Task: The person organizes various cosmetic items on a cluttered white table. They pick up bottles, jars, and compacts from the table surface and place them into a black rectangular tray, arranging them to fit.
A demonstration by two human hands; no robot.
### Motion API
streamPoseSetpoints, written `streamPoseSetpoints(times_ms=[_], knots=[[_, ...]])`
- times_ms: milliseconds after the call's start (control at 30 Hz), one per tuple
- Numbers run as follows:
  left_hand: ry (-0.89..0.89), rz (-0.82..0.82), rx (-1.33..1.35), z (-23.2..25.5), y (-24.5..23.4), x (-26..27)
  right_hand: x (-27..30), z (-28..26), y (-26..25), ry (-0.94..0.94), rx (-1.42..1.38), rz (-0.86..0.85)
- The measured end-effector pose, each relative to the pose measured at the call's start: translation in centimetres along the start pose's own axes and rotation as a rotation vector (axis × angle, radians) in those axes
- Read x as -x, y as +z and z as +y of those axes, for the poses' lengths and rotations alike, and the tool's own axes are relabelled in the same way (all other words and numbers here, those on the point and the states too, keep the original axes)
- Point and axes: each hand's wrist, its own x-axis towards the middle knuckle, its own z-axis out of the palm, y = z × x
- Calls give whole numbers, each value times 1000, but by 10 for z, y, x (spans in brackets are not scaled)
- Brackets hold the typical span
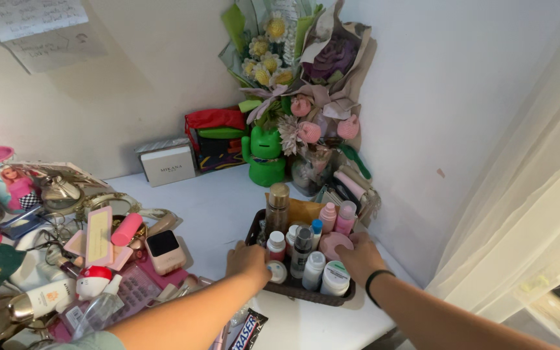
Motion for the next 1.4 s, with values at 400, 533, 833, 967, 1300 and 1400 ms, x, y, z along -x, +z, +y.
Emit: streamPoseSetpoints(times_ms=[400,533,833,967,1300,1400], knots=[[-37,-54,163,-19,14,6,-26,-20,-16,-10,173,-253],[-67,-1,218,-28,9,8,-53,12,-8,74,29,-208],[-85,83,234,-28,5,1,-75,46,3,356,-597,-186],[-110,70,245,-26,3,2,-58,27,10,284,-498,-228],[-183,128,154,-32,-10,8,-30,-10,9,77,-239,-33],[-144,129,135,-42,-13,10,-29,-12,5,42,-307,22]])
